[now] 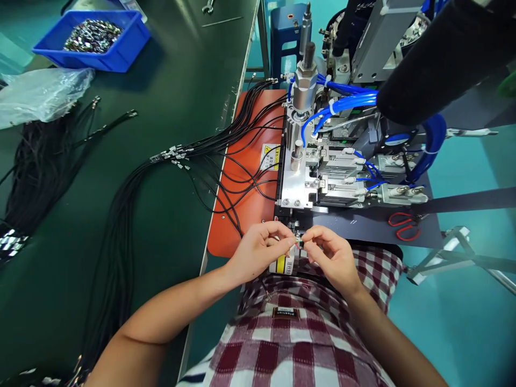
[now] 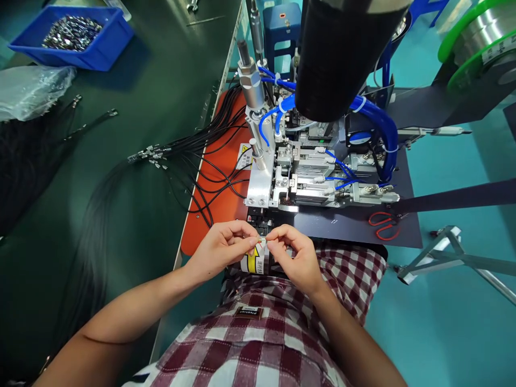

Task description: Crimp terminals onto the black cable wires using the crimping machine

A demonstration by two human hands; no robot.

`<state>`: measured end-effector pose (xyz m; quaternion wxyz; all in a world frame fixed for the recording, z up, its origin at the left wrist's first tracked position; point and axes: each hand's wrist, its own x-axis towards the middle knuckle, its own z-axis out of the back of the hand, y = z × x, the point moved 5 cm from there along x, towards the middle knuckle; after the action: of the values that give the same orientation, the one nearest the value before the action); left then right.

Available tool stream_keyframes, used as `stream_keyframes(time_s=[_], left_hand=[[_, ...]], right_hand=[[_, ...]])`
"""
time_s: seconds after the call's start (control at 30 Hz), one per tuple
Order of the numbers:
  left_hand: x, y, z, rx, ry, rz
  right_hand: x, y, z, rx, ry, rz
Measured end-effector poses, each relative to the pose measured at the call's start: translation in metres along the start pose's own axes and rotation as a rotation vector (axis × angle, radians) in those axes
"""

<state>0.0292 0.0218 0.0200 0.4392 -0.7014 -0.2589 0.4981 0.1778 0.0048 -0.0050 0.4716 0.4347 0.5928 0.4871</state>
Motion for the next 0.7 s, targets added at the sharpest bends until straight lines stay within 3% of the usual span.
stream_keyframes(time_s=[0.4,0.6,0.7], left_hand=[[0.000,0.001,0.001,0.010,-0.001,-0.017],[0.001,0.001,0.000,0.023,-0.010,-0.017],[0.000,0.001,0.000,0.023,-0.010,-0.008]], right_hand=[[-0.008,0.020,-0.007,-0.334,-0.170,0.332],[-0.010,0.023,-0.005,-0.408,-0.252,0.387],[-0.008,0.021,-0.005,-0.375,-0.241,0.320]])
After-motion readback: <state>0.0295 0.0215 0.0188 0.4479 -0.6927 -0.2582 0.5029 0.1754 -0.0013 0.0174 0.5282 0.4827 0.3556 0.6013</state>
